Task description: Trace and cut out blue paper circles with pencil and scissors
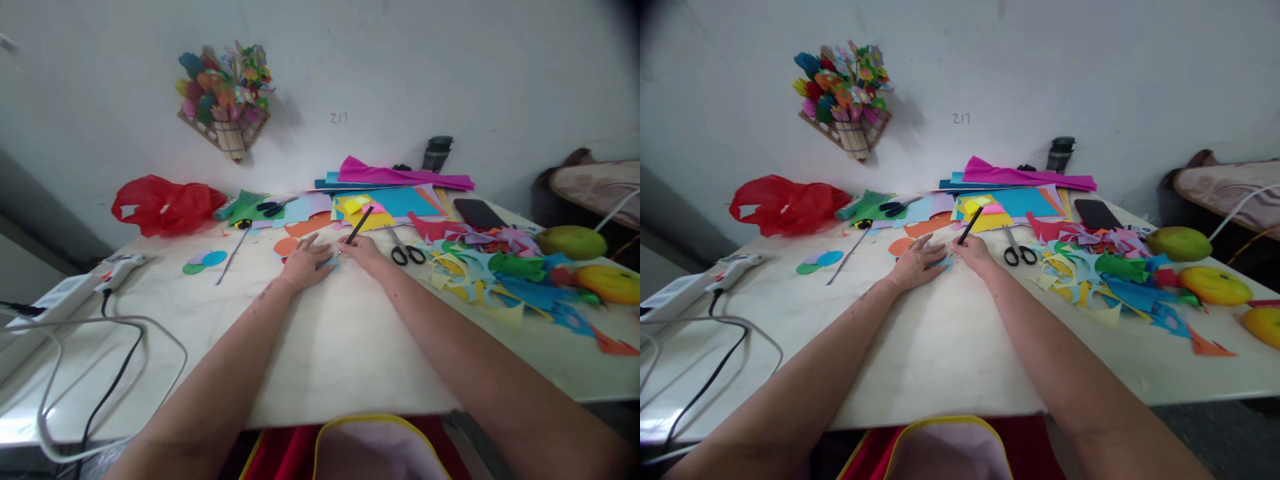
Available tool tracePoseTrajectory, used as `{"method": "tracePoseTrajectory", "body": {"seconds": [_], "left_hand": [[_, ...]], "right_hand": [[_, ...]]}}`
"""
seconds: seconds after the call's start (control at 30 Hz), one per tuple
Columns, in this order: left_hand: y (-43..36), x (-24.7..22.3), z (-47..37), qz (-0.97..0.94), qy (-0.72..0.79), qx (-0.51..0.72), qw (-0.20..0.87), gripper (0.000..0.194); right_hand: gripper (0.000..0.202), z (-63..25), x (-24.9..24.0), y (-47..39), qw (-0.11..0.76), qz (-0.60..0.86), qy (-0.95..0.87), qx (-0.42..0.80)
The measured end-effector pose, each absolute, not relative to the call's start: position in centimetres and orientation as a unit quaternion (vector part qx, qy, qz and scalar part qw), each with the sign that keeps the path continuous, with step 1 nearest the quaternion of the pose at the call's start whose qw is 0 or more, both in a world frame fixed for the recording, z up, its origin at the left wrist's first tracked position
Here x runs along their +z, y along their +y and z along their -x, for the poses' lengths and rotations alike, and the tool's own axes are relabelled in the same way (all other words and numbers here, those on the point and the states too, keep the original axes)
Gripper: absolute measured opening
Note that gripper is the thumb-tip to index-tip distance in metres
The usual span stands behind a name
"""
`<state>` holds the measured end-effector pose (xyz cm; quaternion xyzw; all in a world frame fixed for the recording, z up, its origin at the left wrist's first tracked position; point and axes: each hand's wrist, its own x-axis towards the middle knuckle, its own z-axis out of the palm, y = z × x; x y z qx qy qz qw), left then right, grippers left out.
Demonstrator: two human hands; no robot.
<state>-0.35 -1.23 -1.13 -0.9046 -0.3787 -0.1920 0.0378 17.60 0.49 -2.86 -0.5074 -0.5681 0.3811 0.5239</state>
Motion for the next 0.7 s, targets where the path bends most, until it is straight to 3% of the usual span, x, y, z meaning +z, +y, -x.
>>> {"method": "tracePoseTrajectory", "body": {"seconds": [0.7], "left_hand": [[-1.86,-1.14,-0.21,0.899,-0.398,-0.176,0.049,0.041]], "right_hand": [[0.024,-17.88,-3.22,0.57,0.496,0.524,-0.591,0.362]]}}
